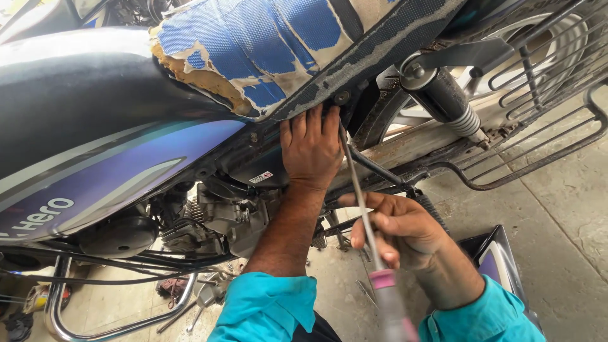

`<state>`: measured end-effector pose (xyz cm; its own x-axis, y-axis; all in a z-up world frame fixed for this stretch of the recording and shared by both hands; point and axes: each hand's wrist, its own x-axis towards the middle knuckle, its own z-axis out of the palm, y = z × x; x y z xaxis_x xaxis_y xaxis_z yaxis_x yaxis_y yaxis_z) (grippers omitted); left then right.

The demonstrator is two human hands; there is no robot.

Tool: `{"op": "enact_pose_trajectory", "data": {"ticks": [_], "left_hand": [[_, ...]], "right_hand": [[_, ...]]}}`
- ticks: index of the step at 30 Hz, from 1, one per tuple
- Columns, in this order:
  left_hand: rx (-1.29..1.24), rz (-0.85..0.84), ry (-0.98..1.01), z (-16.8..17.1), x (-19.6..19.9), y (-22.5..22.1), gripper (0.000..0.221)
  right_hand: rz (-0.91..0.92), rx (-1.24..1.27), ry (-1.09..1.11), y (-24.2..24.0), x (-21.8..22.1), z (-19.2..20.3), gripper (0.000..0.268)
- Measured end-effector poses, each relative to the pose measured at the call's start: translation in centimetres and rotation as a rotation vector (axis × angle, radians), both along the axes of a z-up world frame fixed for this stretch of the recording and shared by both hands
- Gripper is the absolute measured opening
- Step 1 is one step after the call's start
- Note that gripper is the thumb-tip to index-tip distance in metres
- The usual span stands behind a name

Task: The person uses a T-handle wrench and a screwdriver to unscrew a side panel from a motorcycle. After removing the panel and an inner cover, they extract the air filter and shake it out.

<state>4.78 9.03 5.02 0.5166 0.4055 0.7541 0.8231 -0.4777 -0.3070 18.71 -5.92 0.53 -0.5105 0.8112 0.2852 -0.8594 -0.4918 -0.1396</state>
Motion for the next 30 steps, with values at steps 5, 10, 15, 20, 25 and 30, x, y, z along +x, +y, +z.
{"op": "enact_pose_trajectory", "data": {"ticks": [5, 10, 15, 20, 25, 30], "left_hand": [[-0.011, -0.003, 0.007, 0.5, 0.1, -0.2, 0.024], [-0.015, -0.018, -0.021, 0.4, 0.3, -0.2, 0.025], [-0.028, -0.022, -0.03, 0.4, 0.2, -0.2, 0.023], [-0.008, -0.008, -0.014, 0.4, 0.3, -0.1, 0.021], [-0.012, 0.001, 0.0, -0.2, 0.2, 0.1, 0.021], [-0.006, 0.022, 0.018, 0.0, 0.2, 0.0, 0.02]], "right_hand": [[-0.031, 0.061, 0.025, 0.4, -0.4, -5.9, 0.041], [-0.037, 0.022, 0.033, 0.0, -0.1, -2.0, 0.041], [-0.072, -0.06, -0.136, 0.0, 0.2, -2.6, 0.05], [-0.025, 0.0, 0.032, -0.1, -0.1, -2.7, 0.036], [-0.032, -0.045, -0.052, 0.1, 0.1, -1.9, 0.048], [-0.036, -0.069, -0.068, -0.1, -0.1, -5.4, 0.049]]}}
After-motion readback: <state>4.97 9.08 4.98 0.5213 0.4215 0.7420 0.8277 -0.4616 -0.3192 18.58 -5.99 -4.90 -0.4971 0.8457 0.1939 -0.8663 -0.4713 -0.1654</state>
